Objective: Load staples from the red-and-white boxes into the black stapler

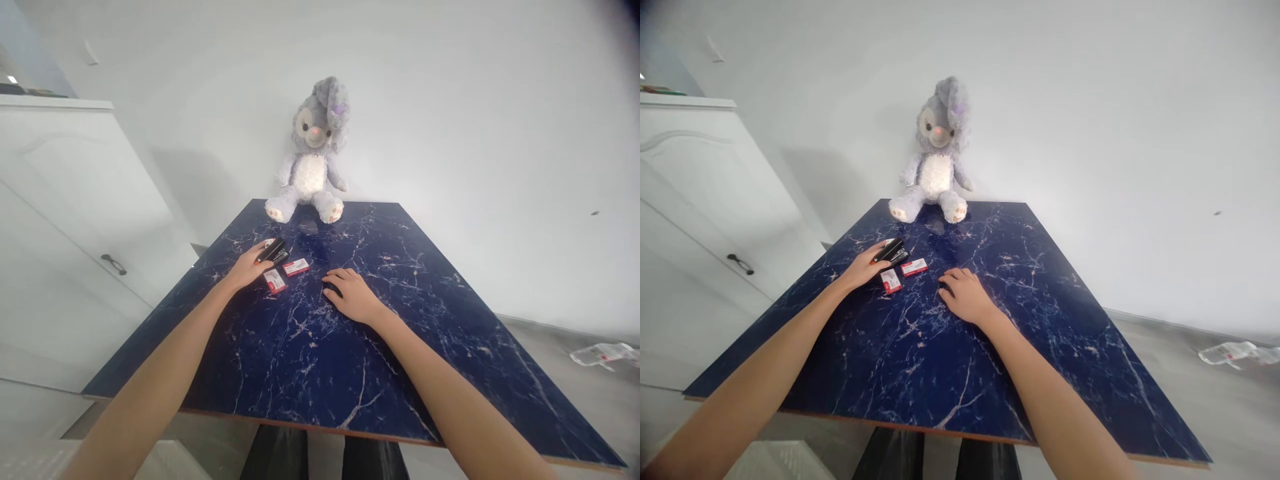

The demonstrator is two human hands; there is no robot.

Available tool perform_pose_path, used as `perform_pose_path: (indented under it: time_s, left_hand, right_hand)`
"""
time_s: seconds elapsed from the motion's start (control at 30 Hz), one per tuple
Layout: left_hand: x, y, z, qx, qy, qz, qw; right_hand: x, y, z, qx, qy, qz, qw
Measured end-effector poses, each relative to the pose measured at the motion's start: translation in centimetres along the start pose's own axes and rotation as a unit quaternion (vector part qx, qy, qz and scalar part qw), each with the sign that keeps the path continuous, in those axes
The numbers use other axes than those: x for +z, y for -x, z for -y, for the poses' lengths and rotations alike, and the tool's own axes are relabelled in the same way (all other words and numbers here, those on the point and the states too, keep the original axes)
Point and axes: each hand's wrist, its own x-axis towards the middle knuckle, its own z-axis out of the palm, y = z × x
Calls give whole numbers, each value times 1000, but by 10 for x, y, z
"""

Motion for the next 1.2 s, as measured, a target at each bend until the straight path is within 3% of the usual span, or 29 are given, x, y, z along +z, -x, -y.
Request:
perform_pose_path:
  time_s: [0.27, 0.4, 0.53, 0.7, 0.9, 1.0, 1.1, 1.2]
  left_hand:
    - [11, 17, -35, 57, 41, 71, 995]
    - [18, 26, -55, 116, 54, 113, 985]
    - [28, 36, -77, 176, 68, 167, 968]
    - [34, 46, -97, 232, 72, 226, 943]
    - [30, 47, -98, 234, -13, 132, 963]
    - [25, 46, -96, 223, -20, 122, 967]
    - [13, 43, -88, 191, 15, 137, 972]
    - [0, 37, -74, 173, 48, 138, 974]
  right_hand:
    - [2, 0, 2, 10, -4, -1, 1000]
    - [0, 1, 5, 30, -23, -17, 999]
    - [-13, 3, -1, 10, -112, -11, 994]
    - [-27, 3, -17, 36, -236, 22, 971]
    - [-29, 2, -12, -10, -122, -3, 993]
    - [-37, 6, -9, 10, -71, -36, 997]
    - [-47, 12, -8, 41, -117, -18, 992]
    - [-51, 13, -6, 62, -180, 43, 981]
